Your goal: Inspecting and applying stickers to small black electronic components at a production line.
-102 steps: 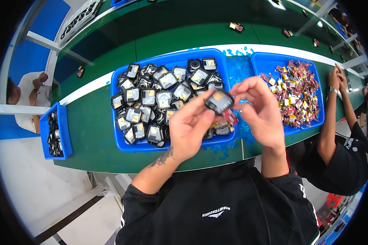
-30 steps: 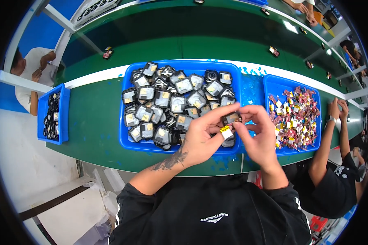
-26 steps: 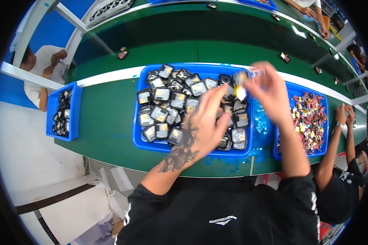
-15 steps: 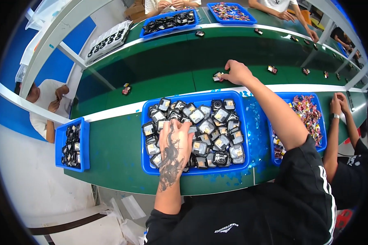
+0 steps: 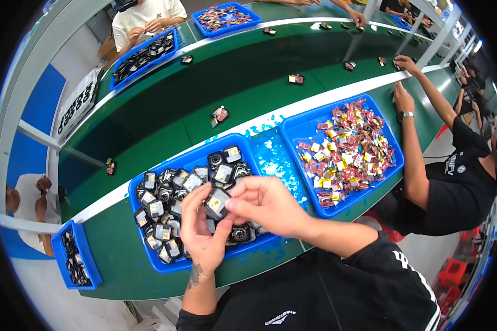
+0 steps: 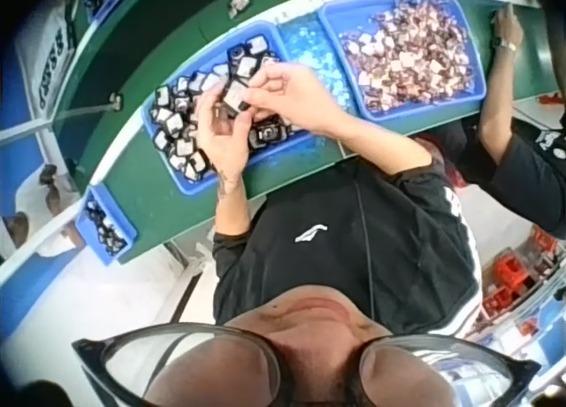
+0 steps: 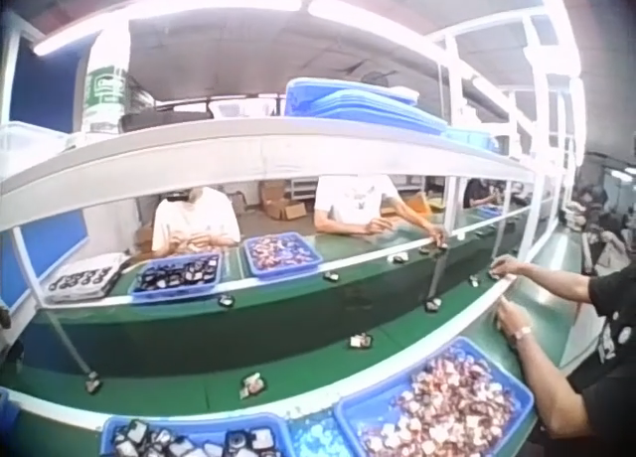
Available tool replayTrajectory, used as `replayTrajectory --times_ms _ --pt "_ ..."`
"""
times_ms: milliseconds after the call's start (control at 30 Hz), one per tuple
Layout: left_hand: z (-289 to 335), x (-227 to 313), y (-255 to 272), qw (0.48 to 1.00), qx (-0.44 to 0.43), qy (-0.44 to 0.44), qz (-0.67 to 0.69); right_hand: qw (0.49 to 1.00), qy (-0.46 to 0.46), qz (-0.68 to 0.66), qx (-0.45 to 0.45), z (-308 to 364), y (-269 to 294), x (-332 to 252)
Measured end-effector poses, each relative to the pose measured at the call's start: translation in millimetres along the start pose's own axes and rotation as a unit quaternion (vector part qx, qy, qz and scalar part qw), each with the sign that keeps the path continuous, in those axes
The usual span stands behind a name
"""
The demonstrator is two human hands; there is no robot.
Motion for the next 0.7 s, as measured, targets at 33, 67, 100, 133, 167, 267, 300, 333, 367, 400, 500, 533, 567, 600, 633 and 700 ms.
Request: replayTrajectory --times_ms 33,67,100,133,167,267,300,333,367,400,500,533,567,600,633,700 --pt "-3 1 -4 0.997 -0.016 -0.043 -0.059 0.995 -0.052 -0.089 0.014 8 0 4" --pt "1 -1 -8 0.998 -0.024 0.031 0.038 0.988 -0.035 -0.15 0.022 17 -3 9" --pt "8 -2 -14 0.985 -0.029 0.105 0.134 0.984 -0.052 -0.165 0.034 23 -2 11" --pt "11 -5 -16 0.973 -0.029 0.132 0.189 0.989 -0.045 -0.14 0.034 28 2 9" --pt "12 -3 -23 0.96 -0.031 0.169 0.222 0.992 -0.039 -0.114 0.034 32 7 8" --pt "18 -11 -34 0.955 -0.044 0.179 0.23 0.992 -0.031 -0.109 0.045 41 14 8" --pt "20 -15 -35 0.955 -0.046 0.179 0.231 0.993 -0.03 -0.108 0.047 42 19 2" --pt "22 -19 -33 0.947 -0.034 0.179 0.265 1.0 -0.006 0.025 -0.003 40 29 -8" --pt "24 -20 -31 0.937 -0.021 0.177 0.299 0.986 0.02 0.158 -0.053 35 41 -17" --pt "23 -19 -28 0.931 -0.001 0.167 0.325 0.922 0.102 0.374 0.013 30 66 -27" --pt "17 -13 -19 0.944 0.036 0.144 0.294 0.678 0.088 0.719 0.129 10 160 -53" --pt "14 -11 -20 0.937 0.046 0.181 0.296 0.658 0.056 0.74 0.127 7 184 -61" --pt "13 -11 -21 0.937 0.042 0.181 0.296 0.638 0.024 0.759 0.126 7 202 -64" --pt "13 -15 -21 0.933 0.019 0.202 0.298 0.638 0.024 0.759 0.127 3 210 -62" --pt "13 -18 -21 0.928 -0.005 0.222 0.299 0.635 0.018 0.766 0.099 0 215 -58" --pt "13 -18 -22 0.933 -0.007 0.224 0.283 0.633 0.014 0.771 0.068 -2 218 -55"
Point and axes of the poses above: each hand's wrist, its own z-axis away from the middle knuckle, its own y-axis out of the back of the hand, x = y × z, the point moved 2 cm from there along -z, towards the middle knuckle, and after that the axes turned 13 degrees about y, right-handed, at the moved point
